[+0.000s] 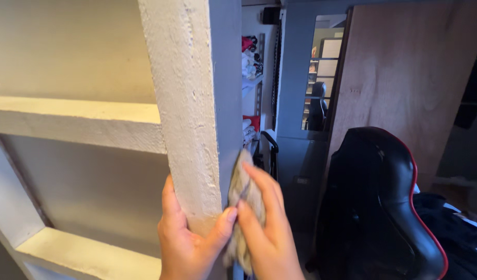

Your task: The person wipes the vertical edge of a white wooden shelf using a cloth. The hands move up and down along the edge, rubbing the surface repeatedly.

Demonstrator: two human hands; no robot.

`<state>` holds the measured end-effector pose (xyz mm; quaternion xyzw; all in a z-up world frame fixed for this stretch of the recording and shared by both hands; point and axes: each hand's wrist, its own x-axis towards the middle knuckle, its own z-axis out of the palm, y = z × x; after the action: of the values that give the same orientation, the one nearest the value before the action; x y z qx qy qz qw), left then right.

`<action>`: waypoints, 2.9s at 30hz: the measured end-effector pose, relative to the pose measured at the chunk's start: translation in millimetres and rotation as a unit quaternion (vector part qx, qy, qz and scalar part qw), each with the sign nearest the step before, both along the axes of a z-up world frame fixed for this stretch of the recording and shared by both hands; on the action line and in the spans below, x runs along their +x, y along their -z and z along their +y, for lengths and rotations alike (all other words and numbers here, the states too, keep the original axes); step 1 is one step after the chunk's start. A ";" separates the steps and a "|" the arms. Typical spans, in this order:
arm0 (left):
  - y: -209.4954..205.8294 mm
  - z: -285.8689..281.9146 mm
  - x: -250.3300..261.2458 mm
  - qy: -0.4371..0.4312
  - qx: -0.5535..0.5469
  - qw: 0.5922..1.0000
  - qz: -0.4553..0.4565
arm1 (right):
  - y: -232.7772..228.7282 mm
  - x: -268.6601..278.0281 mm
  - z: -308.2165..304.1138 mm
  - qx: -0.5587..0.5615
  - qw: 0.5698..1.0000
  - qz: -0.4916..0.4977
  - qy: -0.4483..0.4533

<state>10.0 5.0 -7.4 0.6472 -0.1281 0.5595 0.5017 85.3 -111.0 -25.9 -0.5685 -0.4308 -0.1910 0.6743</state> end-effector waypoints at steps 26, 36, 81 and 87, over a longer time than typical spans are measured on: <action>10.7 0.2 7.5 0.035 -0.005 0.999 0.007 | 50.2 -14.9 3.0 0.016 0.996 0.079 0.029; 9.5 -0.2 5.6 -0.001 0.014 1.000 0.009 | 27.4 -14.1 2.3 0.015 0.996 0.083 0.034; 4.4 -0.5 -3.8 0.010 0.017 1.000 0.015 | 85.0 -27.5 5.3 -0.034 0.987 0.101 0.119; 7.0 2.2 -3.3 0.002 0.032 0.999 0.005 | 59.5 -17.3 4.4 -0.013 0.994 0.082 0.066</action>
<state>6.8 7.2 -14.4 0.6659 -0.1447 0.5505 0.4823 68.0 -106.6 -85.4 -0.6181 -0.3382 -0.1819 0.6860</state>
